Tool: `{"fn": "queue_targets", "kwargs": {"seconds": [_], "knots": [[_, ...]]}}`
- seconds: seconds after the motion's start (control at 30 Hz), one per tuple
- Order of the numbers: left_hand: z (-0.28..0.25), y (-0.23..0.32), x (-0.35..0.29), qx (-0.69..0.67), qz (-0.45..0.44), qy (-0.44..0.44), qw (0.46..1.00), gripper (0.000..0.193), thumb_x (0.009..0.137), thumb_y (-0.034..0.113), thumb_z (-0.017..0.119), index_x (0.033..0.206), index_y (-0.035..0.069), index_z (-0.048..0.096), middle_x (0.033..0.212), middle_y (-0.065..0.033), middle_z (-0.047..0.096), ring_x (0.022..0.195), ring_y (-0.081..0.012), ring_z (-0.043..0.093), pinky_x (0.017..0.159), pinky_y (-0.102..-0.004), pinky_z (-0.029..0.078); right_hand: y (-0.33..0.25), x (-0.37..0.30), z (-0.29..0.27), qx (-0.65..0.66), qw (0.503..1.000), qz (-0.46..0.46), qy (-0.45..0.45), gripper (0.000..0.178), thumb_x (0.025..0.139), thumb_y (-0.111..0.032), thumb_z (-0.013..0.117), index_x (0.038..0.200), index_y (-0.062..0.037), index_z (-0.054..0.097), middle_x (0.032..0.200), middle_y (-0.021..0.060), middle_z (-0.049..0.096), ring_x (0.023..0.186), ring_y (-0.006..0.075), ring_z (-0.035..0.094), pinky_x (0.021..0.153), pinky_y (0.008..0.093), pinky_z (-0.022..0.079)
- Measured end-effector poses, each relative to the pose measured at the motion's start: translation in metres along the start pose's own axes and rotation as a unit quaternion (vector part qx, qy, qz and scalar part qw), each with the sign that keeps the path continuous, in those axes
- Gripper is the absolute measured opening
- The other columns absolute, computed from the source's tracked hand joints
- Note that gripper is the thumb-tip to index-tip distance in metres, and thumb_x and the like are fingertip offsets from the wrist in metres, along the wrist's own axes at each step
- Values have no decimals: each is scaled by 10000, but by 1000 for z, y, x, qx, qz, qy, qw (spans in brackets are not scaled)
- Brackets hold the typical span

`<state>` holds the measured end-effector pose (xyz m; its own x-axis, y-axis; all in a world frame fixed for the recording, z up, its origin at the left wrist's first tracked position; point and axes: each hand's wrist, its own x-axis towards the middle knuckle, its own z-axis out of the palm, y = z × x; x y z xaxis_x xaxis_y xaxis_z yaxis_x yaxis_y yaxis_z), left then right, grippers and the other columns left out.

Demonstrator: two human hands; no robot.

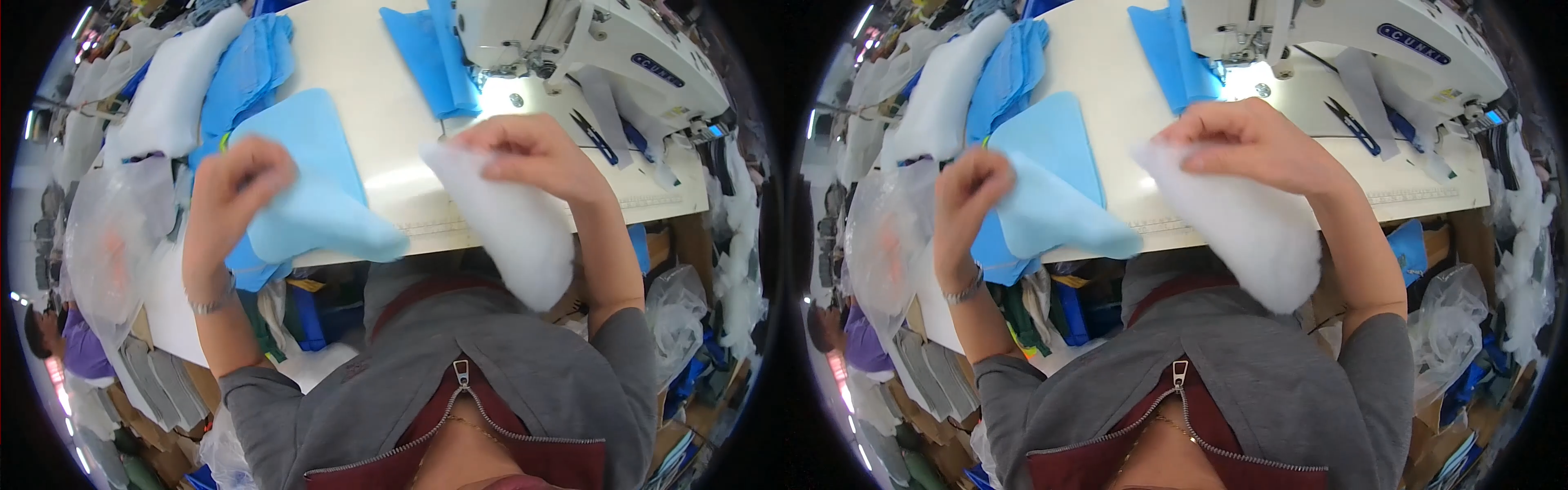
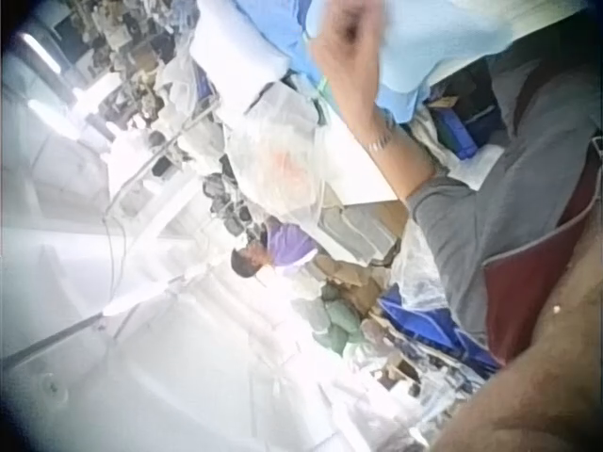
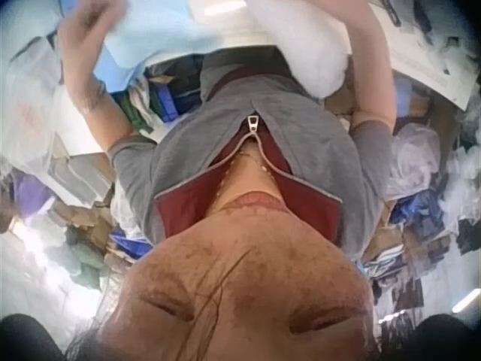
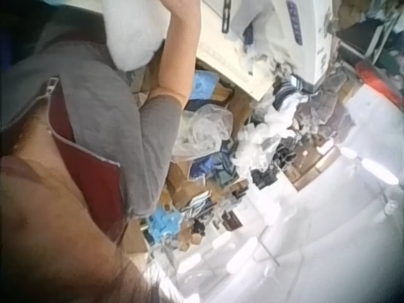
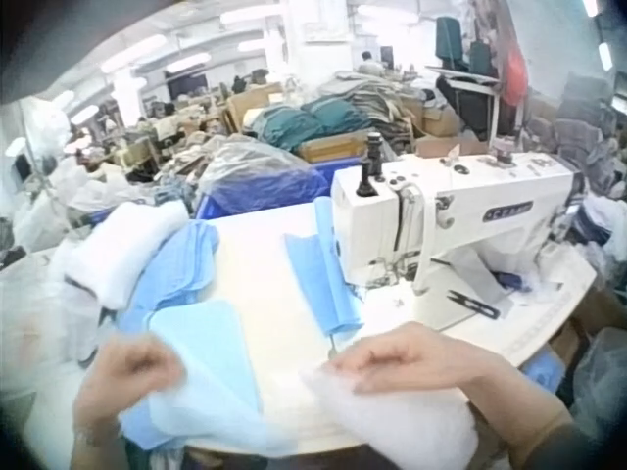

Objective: Assembling fabric parts with internal padding and sewing them together using an industrial sewing machine.

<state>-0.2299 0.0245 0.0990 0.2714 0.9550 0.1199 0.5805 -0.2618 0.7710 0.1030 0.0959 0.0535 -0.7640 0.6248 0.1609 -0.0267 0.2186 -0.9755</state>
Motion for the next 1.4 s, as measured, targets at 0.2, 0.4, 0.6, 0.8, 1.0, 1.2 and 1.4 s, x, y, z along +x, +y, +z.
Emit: {"fn": "queue_targets", "kwargs": {"seconds": [0.2,0.4,0.6,0.8,1.0,1.2,1.4], "knots": [[6,40,-37,-212,124,-73,966,52,754,51,683,775,35,638,956,-133,663,796,-208,645,704,-286,495,-15,59,40,-68,996,-39,43,186,862,-127,587,1001,-4,591,872,35,623,832,100,571,765,248,463],[21,-11,-12,-351,173,106,914,65,756,90,712,793,69,662,1313,-183,492,988,-224,592,904,-349,436,-36,69,59,-39,991,-123,-39,166,855,-75,594,1011,-18,598,888,28,619,846,89,569,764,231,461],[15,-25,-33,-294,89,-130,943,81,736,49,722,797,62,670,1141,-124,625,888,-163,590,867,-320,442,-25,43,28,-48,995,-85,27,141,858,-80,597,998,-59,601,840,-22,612,779,48,557,734,208,452],[45,-20,-56,-226,-91,-187,952,53,797,52,674,797,5,649,974,-76,668,734,-87,548,728,-230,448,45,21,-6,-177,973,29,146,136,843,-110,600,962,-43,592,815,11,623,761,73,548,689,233,438],[65,-20,-100,-212,-86,-254,940,67,828,59,640,849,21,588,975,-45,655,747,-72,523,675,-222,445,73,-1,-15,-231,922,146,276,242,814,-200,621,987,-30,613,833,82,650,756,167,591,714,295,459],[135,37,-65,-159,128,-345,916,189,902,153,552,789,54,439,1314,-162,513,1000,-216,607,809,-340,499,87,7,-18,-350,884,133,280,323,797,-245,596,1049,-48,638,912,160,670,861,279,639,782,357,486],[158,-1,-21,-168,54,-149,973,109,894,134,557,867,50,493,1354,-132,480,995,-142,543,870,-289,425,81,-1,-8,-336,882,174,280,353,741,-277,643,1028,-73,668,857,144,653,789,269,630,749,347,495]]}}
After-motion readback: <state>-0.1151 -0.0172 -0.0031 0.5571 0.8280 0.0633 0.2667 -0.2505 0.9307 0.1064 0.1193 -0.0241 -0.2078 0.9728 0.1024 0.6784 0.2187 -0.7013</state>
